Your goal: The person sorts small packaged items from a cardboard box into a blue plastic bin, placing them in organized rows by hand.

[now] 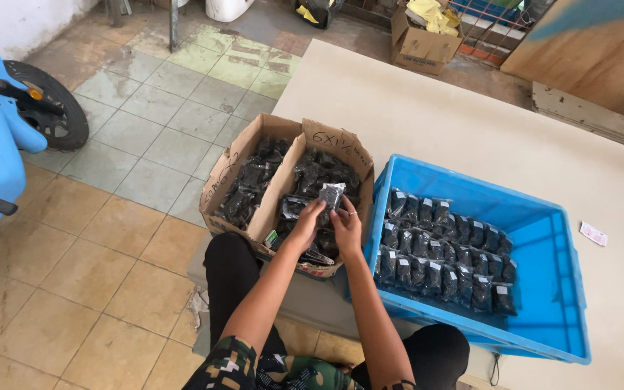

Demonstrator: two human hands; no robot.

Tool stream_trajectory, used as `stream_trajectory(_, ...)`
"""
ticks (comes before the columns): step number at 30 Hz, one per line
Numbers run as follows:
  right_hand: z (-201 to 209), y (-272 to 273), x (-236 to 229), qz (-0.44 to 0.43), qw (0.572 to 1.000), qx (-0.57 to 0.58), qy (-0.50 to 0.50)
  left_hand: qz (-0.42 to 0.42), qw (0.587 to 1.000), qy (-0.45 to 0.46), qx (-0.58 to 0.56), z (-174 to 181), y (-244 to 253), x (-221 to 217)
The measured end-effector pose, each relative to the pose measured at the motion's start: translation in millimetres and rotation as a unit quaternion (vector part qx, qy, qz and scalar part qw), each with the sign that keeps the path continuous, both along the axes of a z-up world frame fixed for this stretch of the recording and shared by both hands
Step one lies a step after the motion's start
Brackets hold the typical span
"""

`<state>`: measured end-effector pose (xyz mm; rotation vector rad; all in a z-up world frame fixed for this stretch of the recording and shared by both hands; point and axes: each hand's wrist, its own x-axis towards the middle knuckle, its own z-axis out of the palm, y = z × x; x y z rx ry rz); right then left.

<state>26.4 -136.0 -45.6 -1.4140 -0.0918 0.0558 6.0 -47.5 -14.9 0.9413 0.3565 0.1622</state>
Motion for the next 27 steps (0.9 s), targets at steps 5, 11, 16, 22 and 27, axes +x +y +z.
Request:
stream_trajectory(5, -16.4, 0.1, -0.6, -0.014, 0.995, -0.097, 0.003, -0.014, 0.996, 0.045, -0.08, -18.8, 2.4, 2.6)
stream_trajectory(11, -33.4, -0.2, 10.3, 0.006, 0.954, -0.298, 0.02, 0.067, 0.987, 0.073, 0.128, -58.0, 1.1, 8.4)
stream_trajectory(16, -13.8, 5.3, 11.6, 0.039, 0.958, -0.267, 0.101, 0.054, 0.965, 0.107, 0.232, -15.5, 1.5, -10.0)
stream_trajectory(22, 5.1, 5.6, 0.0, 0.011, 0.993, 0.003, 0.115, 0.131, 0.932, 0.079, 0.33, -22.5, 7.2, -7.7)
stream_trajectory(27, 6.4, 2.5, -2.2, 0.042, 0.983, 0.094, 0.153, 0.046, 0.966, 0.066, 0.244, -20.5, 1.0, -8.3)
